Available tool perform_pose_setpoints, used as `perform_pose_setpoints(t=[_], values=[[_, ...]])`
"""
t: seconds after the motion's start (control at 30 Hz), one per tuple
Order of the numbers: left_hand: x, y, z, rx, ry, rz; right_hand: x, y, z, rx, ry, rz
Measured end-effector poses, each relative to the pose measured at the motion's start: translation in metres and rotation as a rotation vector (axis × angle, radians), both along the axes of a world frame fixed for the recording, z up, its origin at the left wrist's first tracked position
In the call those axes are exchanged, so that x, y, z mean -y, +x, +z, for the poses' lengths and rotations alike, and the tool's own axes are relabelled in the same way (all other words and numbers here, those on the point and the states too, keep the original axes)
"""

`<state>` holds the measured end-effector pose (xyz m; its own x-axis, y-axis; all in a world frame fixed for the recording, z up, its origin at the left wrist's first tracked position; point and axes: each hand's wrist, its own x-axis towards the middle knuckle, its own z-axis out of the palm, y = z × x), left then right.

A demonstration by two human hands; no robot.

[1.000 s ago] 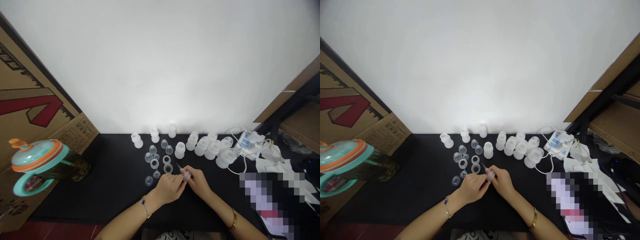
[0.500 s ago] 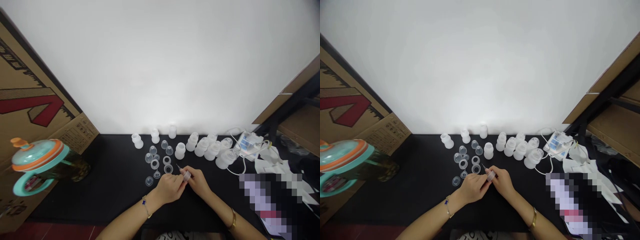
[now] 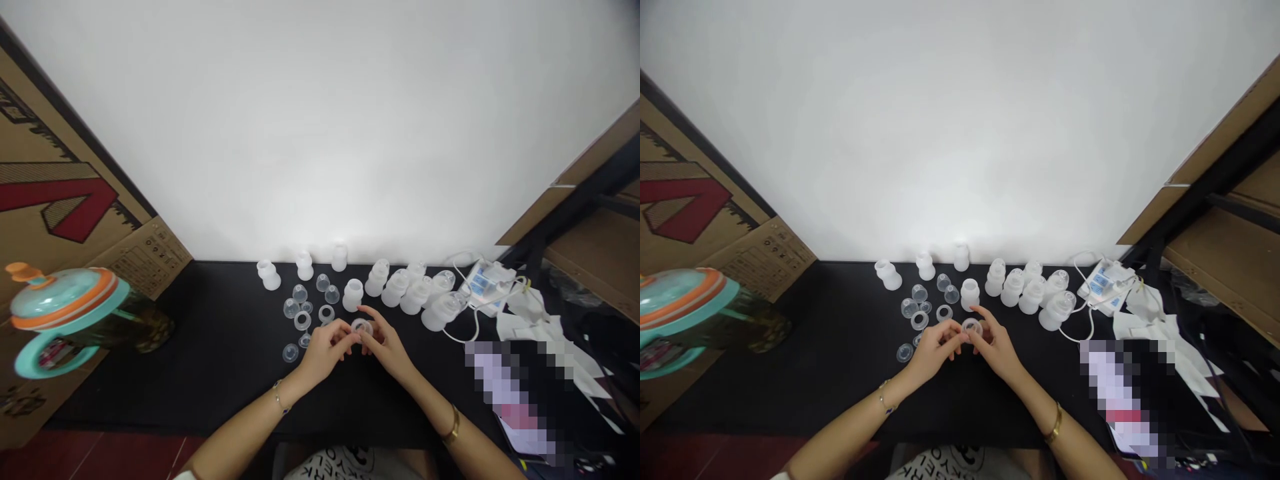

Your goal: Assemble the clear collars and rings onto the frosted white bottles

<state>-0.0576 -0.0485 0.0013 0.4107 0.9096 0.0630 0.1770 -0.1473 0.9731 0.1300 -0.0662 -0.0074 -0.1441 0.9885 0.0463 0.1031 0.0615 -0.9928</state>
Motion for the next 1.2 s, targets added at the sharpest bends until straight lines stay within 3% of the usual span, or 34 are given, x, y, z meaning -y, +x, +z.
perform_pose_setpoints(t=[0.13, 0.33, 0.73, 1.2], values=[[-0.012, -0.003, 0.001, 0.209, -0.206, 0.009, 0.0, -0.002, 0.004, -0.261, -0.151, 0.037], [-0.019, -0.003, -0.003, 0.3, -0.293, -0.062, -0.001, -0.001, 0.004, -0.339, -0.237, -0.014], [-0.017, -0.005, -0.008, 0.183, -0.178, 0.035, -0.001, 0.0, 0.006, -0.388, -0.267, -0.001], [-0.014, -0.006, -0.003, 0.078, -0.085, 0.012, -0.002, -0.002, 0.005, -0.365, -0.259, -0.013]])
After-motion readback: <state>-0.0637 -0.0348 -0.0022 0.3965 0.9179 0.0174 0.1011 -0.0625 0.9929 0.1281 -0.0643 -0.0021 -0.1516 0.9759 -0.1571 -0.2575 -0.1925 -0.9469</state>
